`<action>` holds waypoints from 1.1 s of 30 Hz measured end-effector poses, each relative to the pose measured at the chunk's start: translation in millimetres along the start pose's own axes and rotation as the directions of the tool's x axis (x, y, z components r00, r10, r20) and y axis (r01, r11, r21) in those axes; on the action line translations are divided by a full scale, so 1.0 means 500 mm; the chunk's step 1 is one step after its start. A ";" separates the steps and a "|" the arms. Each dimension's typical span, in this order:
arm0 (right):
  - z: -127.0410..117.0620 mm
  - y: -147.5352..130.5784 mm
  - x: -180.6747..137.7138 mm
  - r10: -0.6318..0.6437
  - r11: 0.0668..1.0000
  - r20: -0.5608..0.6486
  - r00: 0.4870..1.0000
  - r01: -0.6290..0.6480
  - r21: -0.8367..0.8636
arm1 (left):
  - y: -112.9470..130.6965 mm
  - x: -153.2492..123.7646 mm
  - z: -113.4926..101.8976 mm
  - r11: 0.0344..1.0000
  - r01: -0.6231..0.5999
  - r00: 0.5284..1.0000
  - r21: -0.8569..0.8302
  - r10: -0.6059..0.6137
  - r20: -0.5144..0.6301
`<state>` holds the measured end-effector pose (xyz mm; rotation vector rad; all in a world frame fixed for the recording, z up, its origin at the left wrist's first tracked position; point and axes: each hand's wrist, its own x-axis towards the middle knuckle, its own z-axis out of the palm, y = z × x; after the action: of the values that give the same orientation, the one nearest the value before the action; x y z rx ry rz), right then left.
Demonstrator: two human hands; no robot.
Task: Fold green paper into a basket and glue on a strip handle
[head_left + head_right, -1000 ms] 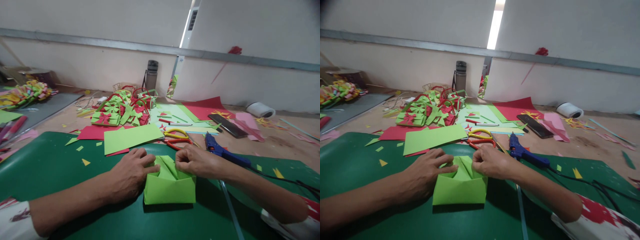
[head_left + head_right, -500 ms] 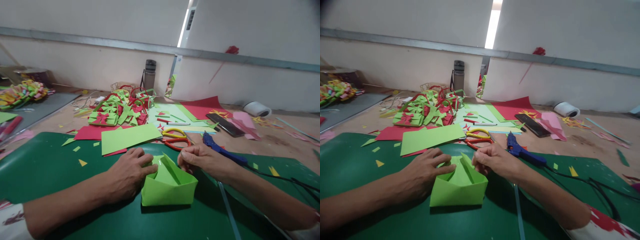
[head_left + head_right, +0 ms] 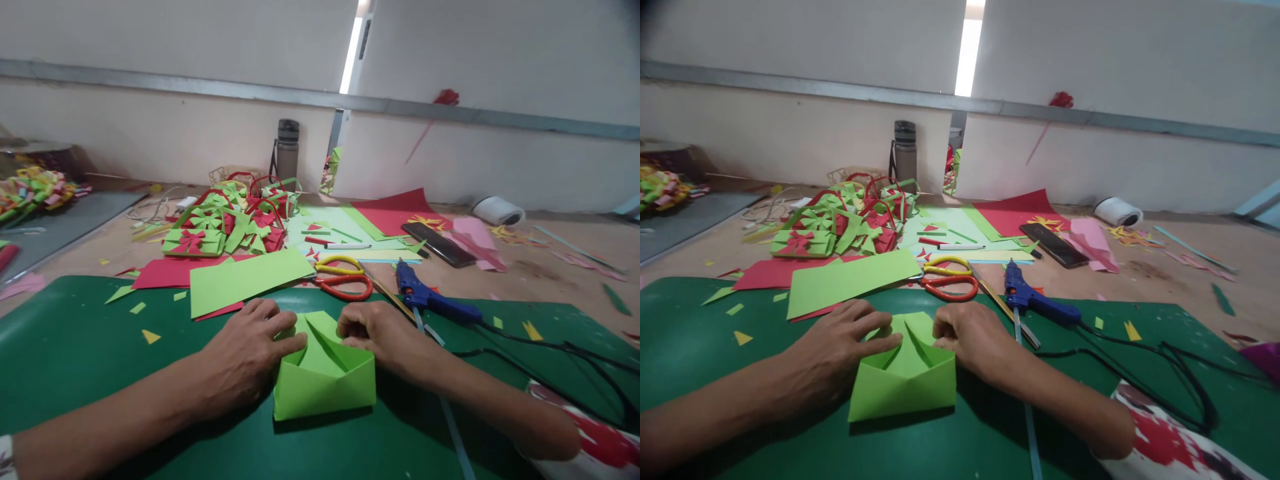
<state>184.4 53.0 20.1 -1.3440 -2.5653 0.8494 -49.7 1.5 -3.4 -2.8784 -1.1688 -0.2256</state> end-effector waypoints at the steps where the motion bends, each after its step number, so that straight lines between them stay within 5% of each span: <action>1: 0.001 -0.002 -0.001 0.008 1.000 -0.009 1.000 -0.008 -0.015 | 0.000 -0.001 0.001 1.000 0.000 1.000 0.000 0.000 -0.004; 6: 0.013 -0.002 -0.007 0.012 0.997 -0.072 0.997 -0.018 -0.074 | -0.001 -0.005 0.007 1.000 -0.012 1.000 -0.003 0.012 -0.018; 10: 0.030 0.007 -0.015 -0.120 0.988 -0.132 0.984 0.105 -0.114 | 0.000 -0.005 0.008 1.000 -0.008 0.999 0.006 0.008 -0.036; 16: 0.026 0.004 -0.025 -0.260 0.942 -0.046 0.964 0.243 -0.232 | 0.001 -0.004 0.005 1.000 -0.026 0.998 0.012 0.026 -0.050; 26: 0.040 0.013 -0.018 -0.276 0.926 -0.138 0.951 0.225 -0.304 | -0.026 0.039 0.004 0.997 -0.051 0.975 -0.059 0.037 -0.220; 33: 0.043 0.020 -0.023 -0.366 0.813 -0.086 0.927 0.274 -0.513 | -0.025 0.028 0.013 0.995 -0.097 0.980 0.004 0.096 -0.174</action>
<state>190.9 39.5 -1.4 -0.9614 -2.8446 -0.0011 -47.6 20.5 -8.3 -2.8410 -0.9974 -0.4667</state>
